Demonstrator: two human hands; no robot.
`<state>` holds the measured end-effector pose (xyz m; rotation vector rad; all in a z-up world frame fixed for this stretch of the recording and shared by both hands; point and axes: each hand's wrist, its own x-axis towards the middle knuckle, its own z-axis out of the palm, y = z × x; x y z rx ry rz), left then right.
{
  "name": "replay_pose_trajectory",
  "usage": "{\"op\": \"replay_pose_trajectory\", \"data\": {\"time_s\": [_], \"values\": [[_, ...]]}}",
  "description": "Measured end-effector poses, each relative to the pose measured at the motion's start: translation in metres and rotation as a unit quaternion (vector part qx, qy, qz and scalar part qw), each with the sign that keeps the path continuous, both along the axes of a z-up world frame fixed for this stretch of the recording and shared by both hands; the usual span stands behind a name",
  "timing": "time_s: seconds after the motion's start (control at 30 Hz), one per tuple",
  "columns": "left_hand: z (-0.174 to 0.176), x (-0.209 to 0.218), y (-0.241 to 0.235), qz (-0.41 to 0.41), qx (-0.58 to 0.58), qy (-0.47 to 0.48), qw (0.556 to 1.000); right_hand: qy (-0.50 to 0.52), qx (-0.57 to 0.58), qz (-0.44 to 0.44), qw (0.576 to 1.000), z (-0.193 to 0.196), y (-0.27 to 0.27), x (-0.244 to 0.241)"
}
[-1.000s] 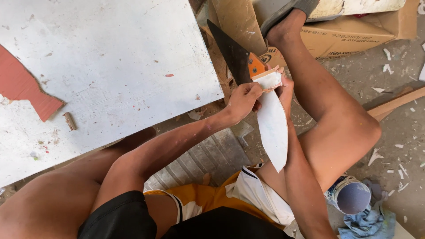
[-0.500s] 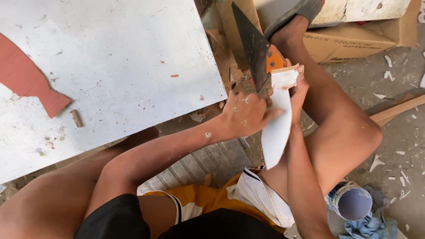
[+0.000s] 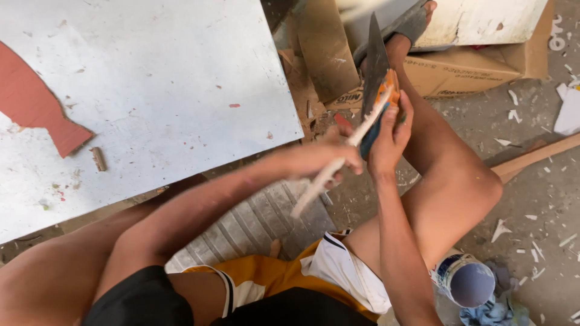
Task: Sawing a shape out of a white board using a hand saw
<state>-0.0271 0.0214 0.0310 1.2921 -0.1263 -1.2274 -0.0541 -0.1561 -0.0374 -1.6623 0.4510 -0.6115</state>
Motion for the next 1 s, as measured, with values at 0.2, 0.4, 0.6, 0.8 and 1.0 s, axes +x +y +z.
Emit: {"op": "replay_pose_trajectory", "data": {"time_s": [0.2,0.4,0.6,0.8,1.0], "values": [[0.060,0.080,0.073,-0.088,0.074,0.158,0.981,0.021,0.148,0.084,0.985,0.009,-0.011,0.001],[0.023,0.135,0.102,-0.319,0.363,-0.282,0.829,-0.083,-0.038,0.138,0.986,0.051,0.010,-0.017],[-0.011,0.163,0.062,-0.341,0.441,-0.665,0.496,-0.026,0.107,0.116,0.987,0.061,0.021,-0.051],[-0.044,0.172,0.079,-0.171,0.214,-0.902,0.334,-0.042,0.102,0.220,0.969,0.059,0.025,-0.070],[-0.056,0.125,0.077,0.011,0.470,-0.712,0.522,0.014,0.127,0.235,0.964,0.056,0.033,-0.059]]}}
